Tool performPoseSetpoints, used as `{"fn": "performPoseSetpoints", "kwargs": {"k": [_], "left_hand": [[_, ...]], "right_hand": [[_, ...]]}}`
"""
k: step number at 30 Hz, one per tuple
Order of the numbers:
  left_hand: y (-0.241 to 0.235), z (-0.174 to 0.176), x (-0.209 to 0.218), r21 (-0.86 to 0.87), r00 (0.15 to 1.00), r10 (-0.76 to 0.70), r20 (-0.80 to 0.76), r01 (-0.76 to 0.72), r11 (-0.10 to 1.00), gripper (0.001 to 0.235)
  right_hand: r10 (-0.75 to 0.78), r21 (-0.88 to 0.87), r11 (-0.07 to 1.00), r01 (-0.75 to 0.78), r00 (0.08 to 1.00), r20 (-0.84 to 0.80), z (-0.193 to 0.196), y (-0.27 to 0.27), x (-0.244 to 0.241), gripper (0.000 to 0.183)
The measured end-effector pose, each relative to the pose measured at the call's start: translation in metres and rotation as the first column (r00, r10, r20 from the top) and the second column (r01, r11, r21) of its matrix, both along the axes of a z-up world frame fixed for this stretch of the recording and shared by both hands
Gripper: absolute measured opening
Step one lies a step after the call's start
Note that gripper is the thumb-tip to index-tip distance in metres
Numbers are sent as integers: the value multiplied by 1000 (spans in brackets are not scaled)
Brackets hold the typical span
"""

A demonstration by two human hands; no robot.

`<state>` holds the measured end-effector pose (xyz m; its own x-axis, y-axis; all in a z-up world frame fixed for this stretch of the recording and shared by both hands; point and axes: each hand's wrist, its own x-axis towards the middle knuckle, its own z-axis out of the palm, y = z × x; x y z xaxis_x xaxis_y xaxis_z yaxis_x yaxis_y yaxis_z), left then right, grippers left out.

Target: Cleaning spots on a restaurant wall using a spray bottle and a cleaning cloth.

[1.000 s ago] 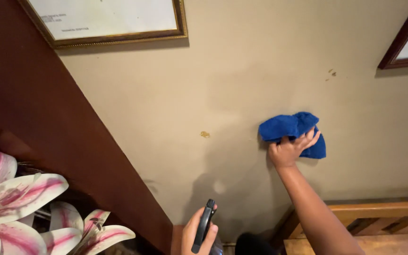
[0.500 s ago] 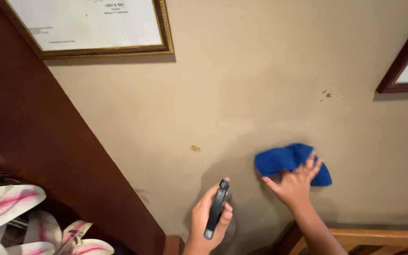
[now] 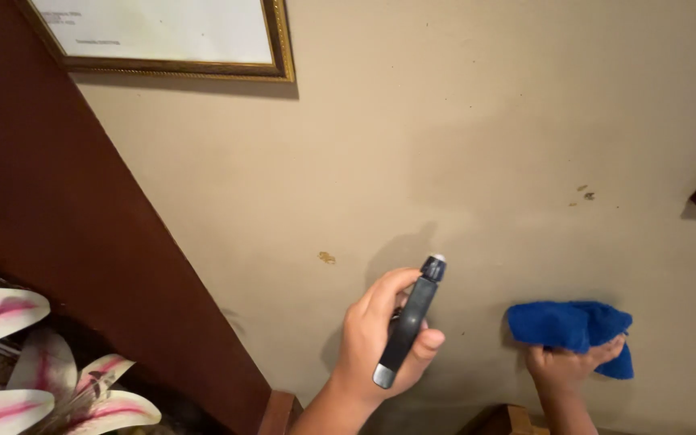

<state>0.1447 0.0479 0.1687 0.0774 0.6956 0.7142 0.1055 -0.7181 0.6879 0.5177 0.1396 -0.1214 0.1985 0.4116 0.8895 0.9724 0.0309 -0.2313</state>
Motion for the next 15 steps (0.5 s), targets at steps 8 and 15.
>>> {"fn": "performPoseSetpoints", "kwargs": {"k": [8, 15], "left_hand": [[5, -10, 27, 9, 998, 11, -63, -11, 1000, 73], [1, 15, 11, 92, 993, 4, -120, 7, 996, 76]], "right_hand": [[36, 65, 997, -37, 999, 21, 4, -8, -2, 54], [32, 85, 996, -33, 999, 21, 17, -15, -11, 46]]}}
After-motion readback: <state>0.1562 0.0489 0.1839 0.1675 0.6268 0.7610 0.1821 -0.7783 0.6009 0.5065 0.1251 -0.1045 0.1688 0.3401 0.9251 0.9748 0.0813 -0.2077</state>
